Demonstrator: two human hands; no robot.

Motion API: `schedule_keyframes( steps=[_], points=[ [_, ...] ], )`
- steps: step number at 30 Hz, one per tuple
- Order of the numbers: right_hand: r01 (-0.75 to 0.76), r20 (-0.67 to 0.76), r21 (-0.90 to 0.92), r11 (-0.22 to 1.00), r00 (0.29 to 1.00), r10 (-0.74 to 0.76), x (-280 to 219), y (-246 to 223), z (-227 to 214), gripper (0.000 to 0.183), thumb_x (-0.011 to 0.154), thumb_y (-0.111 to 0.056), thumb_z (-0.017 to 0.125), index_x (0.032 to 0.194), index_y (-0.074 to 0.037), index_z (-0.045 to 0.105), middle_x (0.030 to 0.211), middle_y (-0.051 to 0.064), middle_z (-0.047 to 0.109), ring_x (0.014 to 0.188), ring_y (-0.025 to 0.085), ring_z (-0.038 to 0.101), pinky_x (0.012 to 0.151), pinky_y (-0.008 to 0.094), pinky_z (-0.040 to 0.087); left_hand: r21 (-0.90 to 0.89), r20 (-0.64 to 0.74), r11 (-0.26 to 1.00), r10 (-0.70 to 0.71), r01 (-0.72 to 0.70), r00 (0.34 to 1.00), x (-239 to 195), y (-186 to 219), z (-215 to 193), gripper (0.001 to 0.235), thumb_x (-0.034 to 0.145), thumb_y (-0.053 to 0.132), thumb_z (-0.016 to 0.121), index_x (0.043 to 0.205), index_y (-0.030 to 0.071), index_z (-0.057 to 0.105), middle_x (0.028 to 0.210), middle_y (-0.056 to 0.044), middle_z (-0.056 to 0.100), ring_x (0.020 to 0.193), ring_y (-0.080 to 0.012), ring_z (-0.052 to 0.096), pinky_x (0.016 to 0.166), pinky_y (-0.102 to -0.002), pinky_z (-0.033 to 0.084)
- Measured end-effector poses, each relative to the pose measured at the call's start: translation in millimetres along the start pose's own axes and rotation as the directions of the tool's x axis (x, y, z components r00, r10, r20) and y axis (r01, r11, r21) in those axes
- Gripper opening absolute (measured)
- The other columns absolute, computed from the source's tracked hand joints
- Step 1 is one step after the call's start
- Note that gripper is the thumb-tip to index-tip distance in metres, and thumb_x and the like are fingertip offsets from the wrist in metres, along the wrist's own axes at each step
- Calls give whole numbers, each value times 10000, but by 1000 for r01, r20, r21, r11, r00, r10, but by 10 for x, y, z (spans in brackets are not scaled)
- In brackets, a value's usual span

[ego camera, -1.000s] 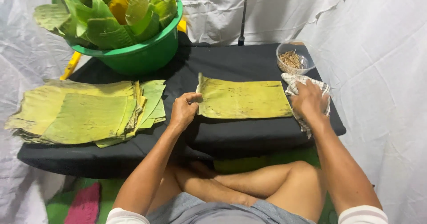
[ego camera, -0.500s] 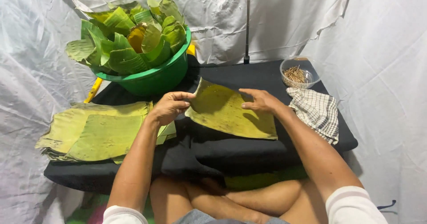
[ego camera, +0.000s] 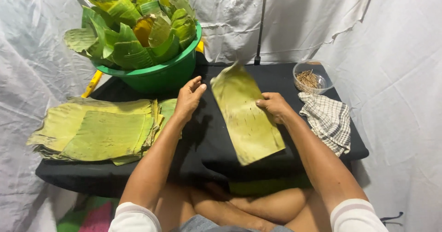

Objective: The person is cleaning banana leaves with a cloth and folding them into cones, securing the shape with small wooden sticks.

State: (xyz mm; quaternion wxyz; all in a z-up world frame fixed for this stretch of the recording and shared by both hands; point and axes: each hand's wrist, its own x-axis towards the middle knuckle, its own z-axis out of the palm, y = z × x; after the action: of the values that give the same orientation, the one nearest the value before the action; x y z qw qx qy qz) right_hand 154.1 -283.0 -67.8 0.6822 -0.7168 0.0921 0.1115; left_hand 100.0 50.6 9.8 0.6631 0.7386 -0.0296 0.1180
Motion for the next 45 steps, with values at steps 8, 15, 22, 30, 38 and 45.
schedule_keyframes(
  steps=[8,15,22,30,38,45],
  points=[
    [-20,-170,721,692,964,205,-182,325,-76,489,861,137,708,1323,4,616,1246,277,651,1144,432,688,961,583,556,-117,160,899,-402,422,901,-566,175,444,931,913,416,783,1614,76,273,1537,-359,375,1376,-544,440,1045,-673,424],
    [-72,-20,960,269,945,325,-535,418,189,405,866,119,737,1253,53,640,1110,185,633,1115,267,670,1027,441,547,-319,55,788,-540,527,840,-905,200,536,1084,863,282,841,1644,82,116,1633,-324,152,1460,-558,305,1094,-721,317],
    [-178,113,966,188,943,312,-1274,-52,259,542,876,116,692,1385,91,505,1403,233,540,1379,418,504,1185,595,398,-511,40,722,-522,466,852,-771,78,495,904,874,-169,616,1630,105,203,1412,-329,497,1271,-502,566,978,-609,511],
    [-83,32,911,405,991,130,-1422,-230,-627,870,765,-625,783,1365,-38,556,1341,217,631,1230,451,606,1061,652,462,-295,135,812,-486,503,863,-698,52,182,915,836,-171,645,1627,112,282,1412,-283,574,1202,-428,617,889,-543,571],
    [-149,91,654,741,989,118,-987,377,-1133,574,871,-373,762,1334,-79,591,1209,187,724,1043,366,737,920,552,578,-79,176,877,-455,473,873,-687,-20,255,924,817,-100,702,1617,194,344,1443,-311,524,1187,-369,622,868,-496,601],
    [40,-165,326,945,986,15,-1210,417,-976,576,842,24,725,1393,-27,564,1104,195,721,900,386,751,736,541,641,822,263,339,487,-458,833,-819,-30,405,738,717,203,882,1395,68,624,1445,-254,547,1258,-412,599,1084,-496,482]
  ],
)
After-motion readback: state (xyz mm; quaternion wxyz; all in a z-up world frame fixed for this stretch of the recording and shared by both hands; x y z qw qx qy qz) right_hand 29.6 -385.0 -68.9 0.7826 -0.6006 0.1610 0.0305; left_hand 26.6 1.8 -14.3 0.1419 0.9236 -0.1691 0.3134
